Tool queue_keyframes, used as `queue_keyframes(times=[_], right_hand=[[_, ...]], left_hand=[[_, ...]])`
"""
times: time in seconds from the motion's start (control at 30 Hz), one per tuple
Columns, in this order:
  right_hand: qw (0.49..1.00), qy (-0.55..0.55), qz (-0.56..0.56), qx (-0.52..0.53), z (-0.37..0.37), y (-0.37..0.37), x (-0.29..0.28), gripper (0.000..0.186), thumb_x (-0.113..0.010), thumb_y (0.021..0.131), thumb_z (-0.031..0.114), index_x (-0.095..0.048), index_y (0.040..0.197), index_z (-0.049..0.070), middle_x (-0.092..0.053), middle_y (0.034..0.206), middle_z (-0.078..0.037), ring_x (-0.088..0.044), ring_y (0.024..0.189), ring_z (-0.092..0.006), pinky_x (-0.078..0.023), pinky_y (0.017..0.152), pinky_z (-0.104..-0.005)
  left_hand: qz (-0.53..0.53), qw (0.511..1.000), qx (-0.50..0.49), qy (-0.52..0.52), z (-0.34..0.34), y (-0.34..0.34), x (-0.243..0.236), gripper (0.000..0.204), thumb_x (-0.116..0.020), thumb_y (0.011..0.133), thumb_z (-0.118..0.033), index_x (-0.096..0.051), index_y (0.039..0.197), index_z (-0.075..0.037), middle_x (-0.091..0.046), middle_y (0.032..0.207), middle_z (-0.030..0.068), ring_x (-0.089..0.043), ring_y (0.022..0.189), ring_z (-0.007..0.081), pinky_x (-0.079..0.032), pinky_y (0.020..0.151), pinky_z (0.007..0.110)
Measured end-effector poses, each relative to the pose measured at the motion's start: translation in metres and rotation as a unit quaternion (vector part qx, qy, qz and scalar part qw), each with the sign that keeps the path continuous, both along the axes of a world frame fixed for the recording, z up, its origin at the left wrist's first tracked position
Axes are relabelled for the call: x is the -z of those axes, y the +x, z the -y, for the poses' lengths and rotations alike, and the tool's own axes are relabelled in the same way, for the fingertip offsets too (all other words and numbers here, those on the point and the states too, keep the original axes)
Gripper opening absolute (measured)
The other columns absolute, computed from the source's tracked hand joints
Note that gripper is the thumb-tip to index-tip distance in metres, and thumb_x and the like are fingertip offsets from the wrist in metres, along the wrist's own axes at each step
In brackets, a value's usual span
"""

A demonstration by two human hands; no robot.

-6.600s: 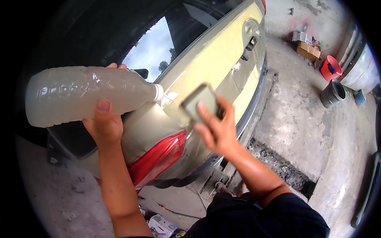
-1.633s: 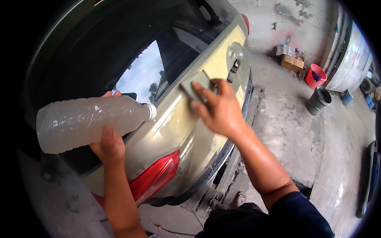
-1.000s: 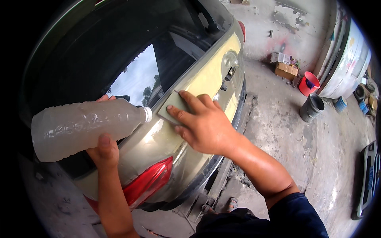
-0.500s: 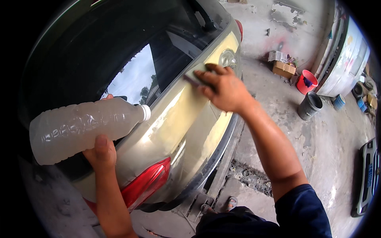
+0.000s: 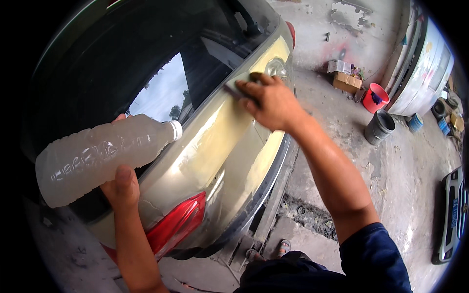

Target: The person prepares a sanding block by wetting it in a bucket of water. They then pour water from a plastic bottle onto the rear trunk of a beige car and sand the surface with the block. The person repeatedly wets the area and continues sanding the trunk lid.

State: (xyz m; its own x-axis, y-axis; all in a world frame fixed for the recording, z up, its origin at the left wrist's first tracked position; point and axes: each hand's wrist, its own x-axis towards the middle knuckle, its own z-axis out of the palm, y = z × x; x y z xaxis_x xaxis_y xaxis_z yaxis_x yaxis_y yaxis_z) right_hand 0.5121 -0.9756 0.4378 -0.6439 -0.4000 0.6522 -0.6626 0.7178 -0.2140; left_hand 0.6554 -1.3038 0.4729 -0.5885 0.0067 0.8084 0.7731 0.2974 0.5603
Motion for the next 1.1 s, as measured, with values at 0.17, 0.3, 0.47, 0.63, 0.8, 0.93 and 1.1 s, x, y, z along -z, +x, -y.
queue_keyframes(times=[0.17, 0.3, 0.47, 0.63, 0.8, 0.93, 1.1], right_hand=[[0.996, -0.036, -0.027, -0.073, 0.042, 0.064, 0.004, 0.044, -0.06, 0.089, 0.034, -0.067, 0.128, 0.018, -0.06, 0.132, -0.02, -0.061, 0.106, -0.0409, -0.053, 0.094, -0.0451], [1.0, -0.014, 0.009, 0.018, -0.018, -0.019, -0.005, 0.045, -0.058, 0.09, 0.034, -0.066, 0.13, 0.017, -0.062, 0.13, -0.019, -0.06, 0.109, -0.0429, -0.05, 0.099, -0.0459], [0.993, -0.046, -0.034, -0.102, 0.06, 0.087, 0.011, 0.045, -0.066, 0.086, 0.032, -0.067, 0.129, 0.018, -0.053, 0.138, -0.022, -0.058, 0.109, -0.0385, -0.051, 0.092, -0.0456], [0.999, -0.046, -0.027, -0.01, 0.026, 0.034, 0.007, 0.043, -0.061, 0.088, 0.034, -0.068, 0.128, 0.018, -0.06, 0.131, -0.02, -0.06, 0.109, -0.0404, -0.051, 0.095, -0.0448], [0.999, -0.047, -0.012, -0.012, 0.031, 0.048, 0.003, 0.042, -0.061, 0.088, 0.032, -0.068, 0.126, 0.016, -0.06, 0.13, -0.023, -0.059, 0.107, -0.0417, -0.052, 0.093, -0.0455], [0.993, -0.069, -0.004, -0.095, 0.068, 0.116, 0.008, 0.047, -0.071, 0.083, 0.027, -0.068, 0.128, 0.016, -0.055, 0.135, -0.023, -0.058, 0.109, -0.0382, -0.05, 0.098, -0.0441], [0.998, -0.058, -0.012, 0.03, 0.0, 0.013, 0.001, 0.043, -0.061, 0.088, 0.033, -0.068, 0.127, 0.016, -0.062, 0.128, -0.02, -0.06, 0.108, -0.0406, -0.051, 0.095, -0.0456]], left_hand=[[-0.002, 1.0, 0.001, -0.004, 0.009, 0.004, -0.001, 0.085, -0.07, 0.09, -0.049, -0.03, 0.151, -0.006, -0.042, 0.15, 0.0238, -0.043, 0.139, 0.0373, -0.032, 0.117, 0.054], [-0.022, 1.0, 0.009, 0.002, -0.006, -0.003, -0.003, 0.083, -0.07, 0.091, -0.047, -0.031, 0.151, -0.006, -0.043, 0.149, 0.0233, -0.044, 0.139, 0.0366, -0.034, 0.117, 0.053], [-0.03, 0.999, -0.003, -0.01, 0.005, 0.001, 0.0, 0.078, -0.07, 0.091, -0.04, -0.033, 0.15, -0.006, -0.046, 0.147, 0.0216, -0.045, 0.138, 0.0367, -0.036, 0.116, 0.053], [-0.036, 0.999, 0.031, 0.0, 0.004, 0.001, -0.004, 0.073, -0.072, 0.09, -0.03, -0.035, 0.148, -0.005, -0.05, 0.143, 0.0188, -0.047, 0.136, 0.0374, -0.037, 0.115, 0.053], [-0.026, 1.0, 0.005, -0.012, -0.003, 0.0, -0.005, 0.075, -0.072, 0.09, -0.038, -0.036, 0.148, -0.006, -0.048, 0.145, 0.021, -0.045, 0.137, 0.0371, -0.036, 0.116, 0.053], [-0.022, 0.999, 0.027, -0.004, 0.004, 0.001, -0.002, 0.074, -0.075, 0.088, -0.029, -0.036, 0.147, -0.004, -0.052, 0.141, 0.019, -0.048, 0.136, 0.037, -0.038, 0.115, 0.053], [-0.029, 0.999, 0.02, -0.002, -0.008, 0.0, -0.004, 0.076, -0.073, 0.089, -0.036, -0.036, 0.147, -0.004, -0.048, 0.144, 0.0219, -0.046, 0.137, 0.0367, -0.037, 0.115, 0.053]])
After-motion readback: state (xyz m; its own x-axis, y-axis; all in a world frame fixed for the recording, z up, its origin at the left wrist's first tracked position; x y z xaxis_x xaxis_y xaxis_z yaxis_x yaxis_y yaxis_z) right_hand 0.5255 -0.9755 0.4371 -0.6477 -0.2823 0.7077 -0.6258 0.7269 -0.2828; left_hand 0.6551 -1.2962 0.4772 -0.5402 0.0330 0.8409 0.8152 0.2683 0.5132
